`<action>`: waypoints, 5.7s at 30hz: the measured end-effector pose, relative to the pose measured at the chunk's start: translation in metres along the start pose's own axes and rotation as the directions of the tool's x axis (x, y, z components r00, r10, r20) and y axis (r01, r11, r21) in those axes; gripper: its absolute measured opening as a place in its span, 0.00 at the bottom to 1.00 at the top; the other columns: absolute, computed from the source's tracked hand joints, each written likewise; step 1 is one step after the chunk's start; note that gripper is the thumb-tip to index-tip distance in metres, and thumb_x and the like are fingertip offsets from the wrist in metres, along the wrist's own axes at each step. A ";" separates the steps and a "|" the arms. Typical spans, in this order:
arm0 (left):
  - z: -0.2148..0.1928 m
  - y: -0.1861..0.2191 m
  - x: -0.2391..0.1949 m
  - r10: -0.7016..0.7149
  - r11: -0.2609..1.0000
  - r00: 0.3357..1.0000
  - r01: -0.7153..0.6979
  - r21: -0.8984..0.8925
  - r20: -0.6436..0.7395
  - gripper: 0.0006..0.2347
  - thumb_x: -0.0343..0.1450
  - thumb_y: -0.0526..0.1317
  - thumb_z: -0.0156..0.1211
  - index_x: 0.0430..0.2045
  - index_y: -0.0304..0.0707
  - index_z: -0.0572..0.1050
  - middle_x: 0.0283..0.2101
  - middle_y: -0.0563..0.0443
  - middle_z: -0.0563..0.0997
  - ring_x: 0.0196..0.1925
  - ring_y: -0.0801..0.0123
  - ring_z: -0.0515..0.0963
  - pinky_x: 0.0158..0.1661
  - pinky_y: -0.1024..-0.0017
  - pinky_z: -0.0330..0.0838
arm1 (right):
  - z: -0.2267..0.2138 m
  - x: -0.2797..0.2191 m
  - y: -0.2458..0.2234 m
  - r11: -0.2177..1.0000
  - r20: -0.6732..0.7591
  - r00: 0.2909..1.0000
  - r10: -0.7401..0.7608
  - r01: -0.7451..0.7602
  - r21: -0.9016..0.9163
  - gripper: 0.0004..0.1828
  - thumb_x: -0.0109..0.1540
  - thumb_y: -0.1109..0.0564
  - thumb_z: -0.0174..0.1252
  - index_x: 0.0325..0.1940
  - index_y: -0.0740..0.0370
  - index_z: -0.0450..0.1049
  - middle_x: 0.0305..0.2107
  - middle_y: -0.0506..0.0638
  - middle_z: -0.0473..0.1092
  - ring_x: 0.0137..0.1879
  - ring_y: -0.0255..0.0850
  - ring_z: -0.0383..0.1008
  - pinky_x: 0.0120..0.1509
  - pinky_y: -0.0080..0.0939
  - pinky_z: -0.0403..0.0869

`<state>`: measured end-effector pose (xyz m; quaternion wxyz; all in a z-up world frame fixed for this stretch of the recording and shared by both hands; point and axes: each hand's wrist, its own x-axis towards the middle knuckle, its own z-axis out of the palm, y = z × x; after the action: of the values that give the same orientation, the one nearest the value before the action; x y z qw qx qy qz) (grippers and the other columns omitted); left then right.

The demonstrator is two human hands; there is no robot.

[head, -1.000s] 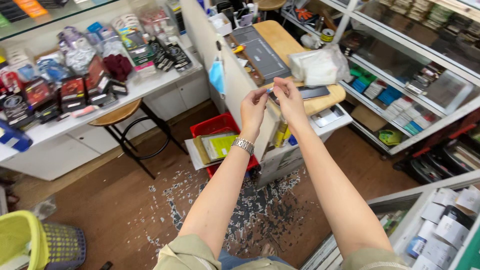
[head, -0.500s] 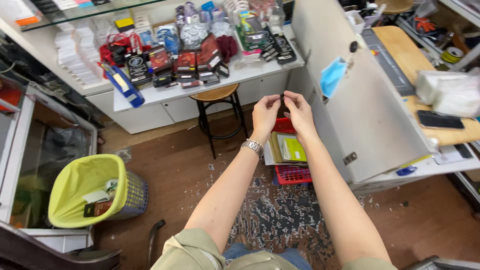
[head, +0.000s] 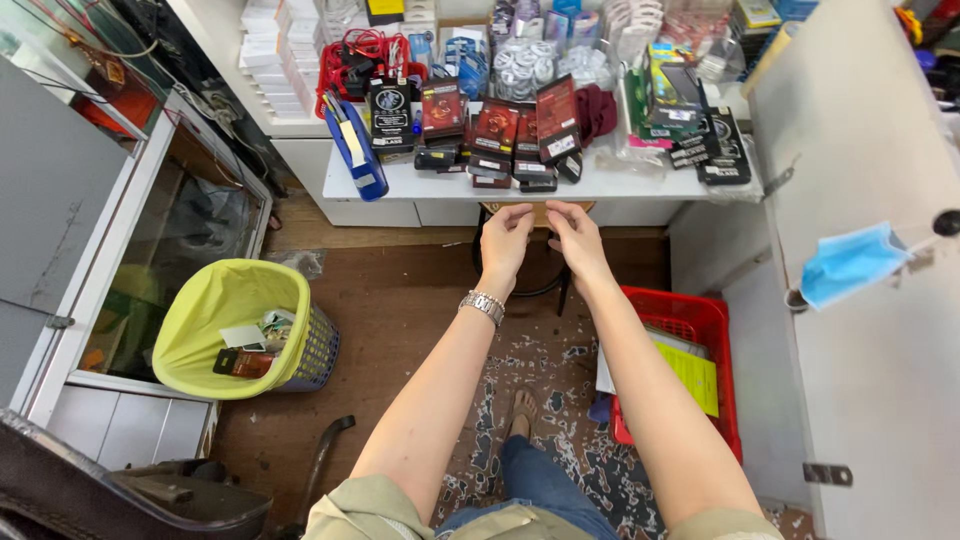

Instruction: The person organizes small red boxes on a counter, stacks them, and places them into a glass display cabinet. They also use a blue marker to write on the boxes before stacking and storing them.

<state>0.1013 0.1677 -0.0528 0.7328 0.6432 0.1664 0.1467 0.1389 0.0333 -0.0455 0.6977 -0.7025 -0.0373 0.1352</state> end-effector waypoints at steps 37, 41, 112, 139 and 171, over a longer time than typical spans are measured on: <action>-0.143 -0.009 0.440 0.020 0.987 1.000 -0.016 0.160 -0.021 0.22 0.73 0.43 0.56 0.61 0.31 0.69 0.59 0.38 0.77 0.61 0.60 0.76 0.59 0.69 0.67 | 0.161 0.427 0.046 0.975 -0.066 0.975 0.211 -0.215 -0.058 0.26 0.66 0.47 0.54 0.67 0.59 0.69 0.53 0.51 0.74 0.57 0.41 0.73 0.62 0.43 0.72; -0.163 -0.065 0.467 -0.098 0.995 0.995 0.099 0.029 -0.023 0.22 0.77 0.45 0.47 0.63 0.31 0.66 0.65 0.40 0.71 0.68 0.60 0.69 0.64 0.69 0.60 | 0.156 0.424 0.074 0.956 -0.087 0.953 0.291 -0.292 0.000 0.27 0.66 0.46 0.52 0.66 0.59 0.70 0.57 0.50 0.72 0.62 0.42 0.71 0.65 0.45 0.69; -0.233 -0.057 0.482 -0.513 0.827 0.854 0.520 -0.215 0.090 0.26 0.72 0.46 0.59 0.66 0.43 0.64 0.63 0.51 0.72 0.66 0.60 0.67 0.65 0.39 0.53 | 0.212 0.419 0.133 0.832 -0.101 0.866 0.490 -0.430 0.350 0.13 0.68 0.57 0.56 0.53 0.65 0.67 0.41 0.54 0.71 0.45 0.44 0.74 0.50 0.48 0.75; -0.168 -0.160 0.453 -0.206 0.954 0.974 0.180 0.238 0.090 0.20 0.70 0.34 0.58 0.58 0.23 0.69 0.52 0.40 0.81 0.51 0.63 0.81 0.50 0.70 0.73 | 0.119 0.347 -0.052 0.838 0.074 0.977 0.201 -0.210 0.503 0.16 0.67 0.57 0.56 0.57 0.66 0.71 0.48 0.52 0.76 0.52 0.39 0.78 0.58 0.43 0.76; -0.057 0.067 0.352 0.074 0.961 0.930 0.031 -0.276 0.361 0.35 0.70 0.30 0.64 0.71 0.30 0.51 0.59 0.37 0.78 0.60 0.65 0.78 0.61 0.69 0.72 | 0.055 0.322 -0.109 0.988 0.383 0.915 -0.128 0.086 0.125 0.40 0.63 0.61 0.61 0.76 0.61 0.52 0.55 0.49 0.71 0.58 0.36 0.70 0.64 0.34 0.70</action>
<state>0.3939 0.3778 -0.0128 0.8321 0.5520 -0.0031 0.0533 0.4496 0.1671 0.0191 0.7186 -0.6208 -0.2065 0.2357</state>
